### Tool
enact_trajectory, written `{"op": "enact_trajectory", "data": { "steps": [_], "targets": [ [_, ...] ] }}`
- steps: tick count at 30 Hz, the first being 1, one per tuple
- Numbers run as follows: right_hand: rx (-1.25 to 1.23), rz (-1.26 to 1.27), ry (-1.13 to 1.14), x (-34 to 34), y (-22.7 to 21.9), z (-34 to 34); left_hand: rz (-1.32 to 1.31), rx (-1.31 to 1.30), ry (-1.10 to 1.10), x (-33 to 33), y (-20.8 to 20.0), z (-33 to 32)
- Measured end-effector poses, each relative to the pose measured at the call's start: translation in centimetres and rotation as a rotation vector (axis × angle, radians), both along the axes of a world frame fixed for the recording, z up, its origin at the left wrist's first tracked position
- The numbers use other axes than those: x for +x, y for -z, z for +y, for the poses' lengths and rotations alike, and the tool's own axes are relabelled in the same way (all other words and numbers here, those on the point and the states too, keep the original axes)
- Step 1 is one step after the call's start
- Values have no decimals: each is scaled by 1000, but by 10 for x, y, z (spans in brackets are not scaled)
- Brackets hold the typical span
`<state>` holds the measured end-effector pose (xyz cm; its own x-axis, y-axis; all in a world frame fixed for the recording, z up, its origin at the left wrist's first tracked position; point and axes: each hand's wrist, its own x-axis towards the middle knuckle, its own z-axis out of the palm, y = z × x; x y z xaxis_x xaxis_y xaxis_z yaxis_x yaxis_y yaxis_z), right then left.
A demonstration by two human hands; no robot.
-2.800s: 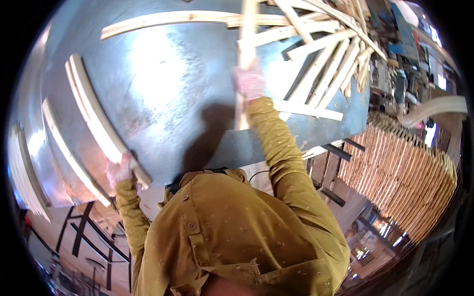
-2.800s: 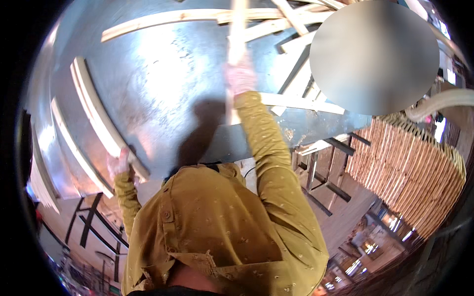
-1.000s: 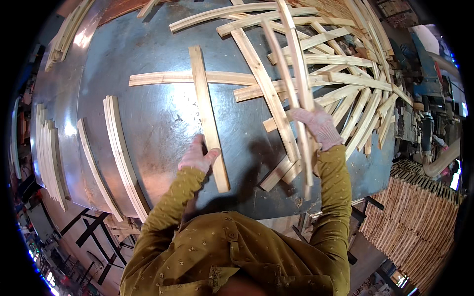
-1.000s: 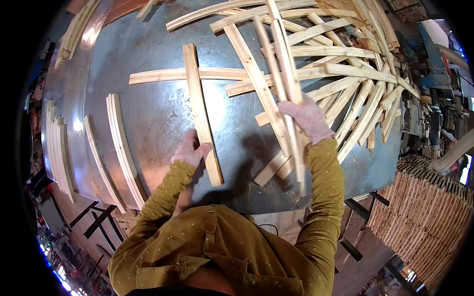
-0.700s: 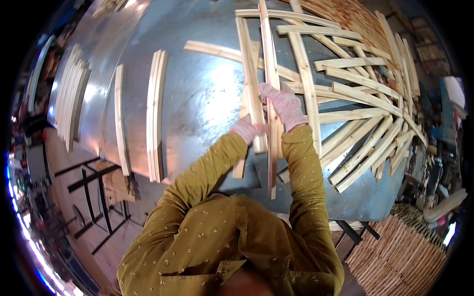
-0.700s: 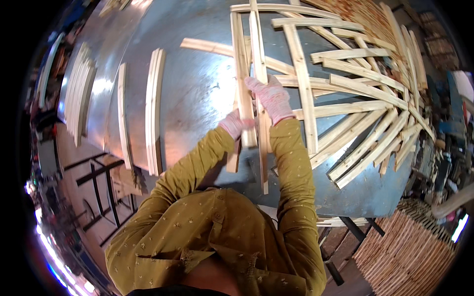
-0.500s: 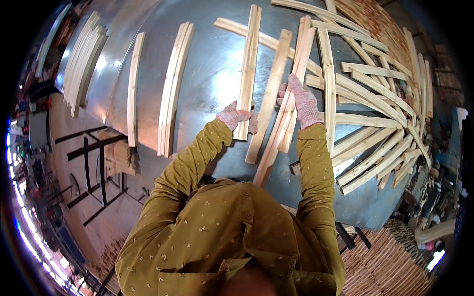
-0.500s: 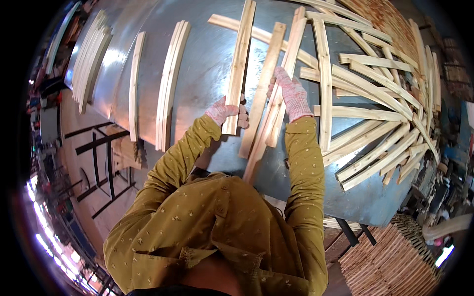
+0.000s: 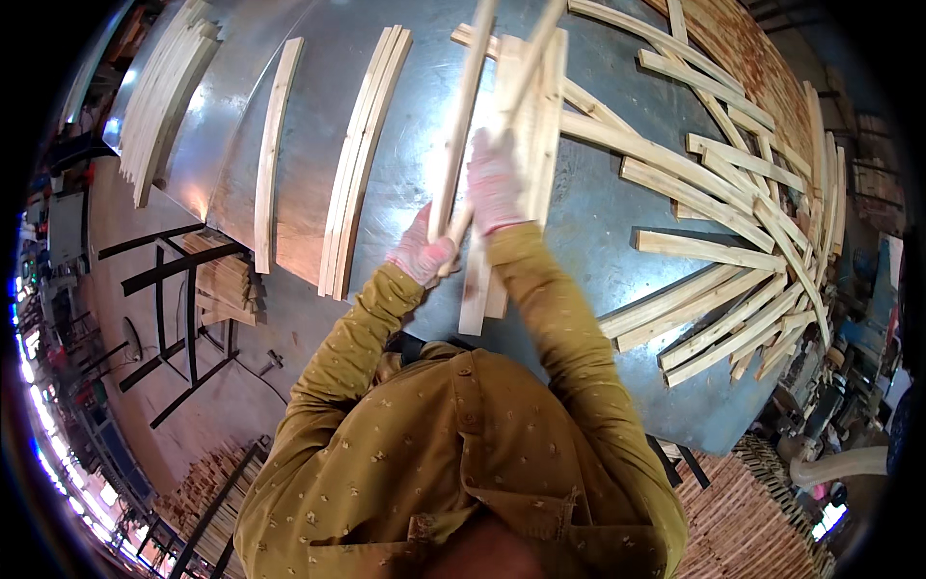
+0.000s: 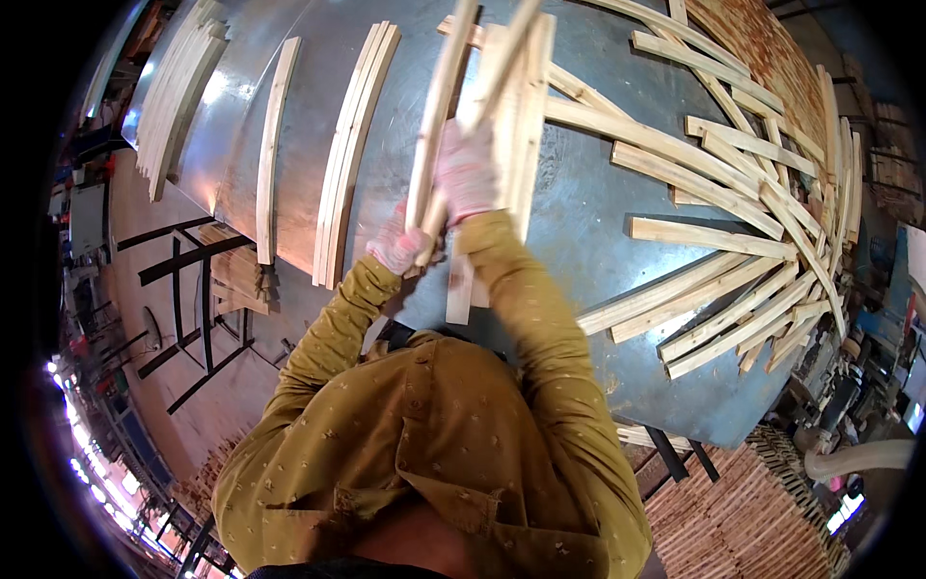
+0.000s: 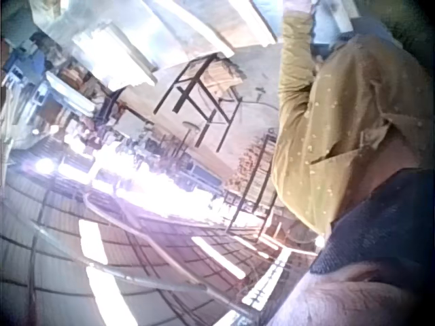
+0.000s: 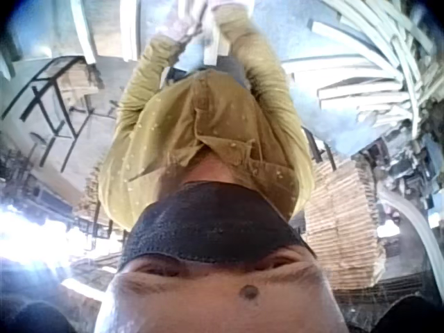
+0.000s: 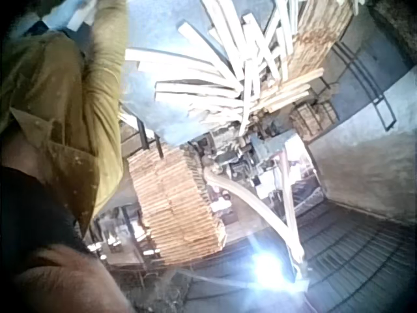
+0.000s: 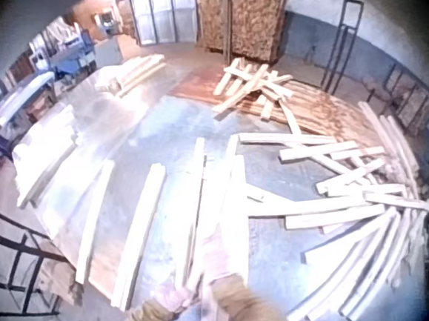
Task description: The person sorts and stacks thin wooden strips on a metal table. They pick up individual strips from a scattered pile, align them, and place them into a neat stack.
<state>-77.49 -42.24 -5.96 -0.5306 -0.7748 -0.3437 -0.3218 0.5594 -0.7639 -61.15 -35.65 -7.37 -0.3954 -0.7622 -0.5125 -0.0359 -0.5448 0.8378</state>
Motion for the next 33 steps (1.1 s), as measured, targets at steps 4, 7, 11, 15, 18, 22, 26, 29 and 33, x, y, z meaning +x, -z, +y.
{"op": "enact_trajectory", "data": {
  "steps": [4,7,11,15,18,22,26,29,33],
  "targets": [
    [-224,207,-197,35,44,25,-165,134,-41,4,-6,6],
    [-63,655,-635,24,43,43,-675,-205,6,56,6,17],
    [-80,747,-580,26,60,45,-1144,-776,83,104,-35,10],
    [-58,940,-472,-15,56,45,-1241,-477,144,107,-14,8],
    [75,944,-501,-51,42,32,-1206,-418,145,79,-24,8],
    [196,977,-545,-56,30,33,-1287,-446,85,58,-36,14],
    [-210,706,-500,-13,42,56,-1250,-740,-32,66,-14,41],
    [-557,-738,-195,96,-4,64,-1139,-898,-13,56,-21,55],
    [-296,-553,-150,65,40,44,-1217,-875,84,71,-34,40]
  ]
}}
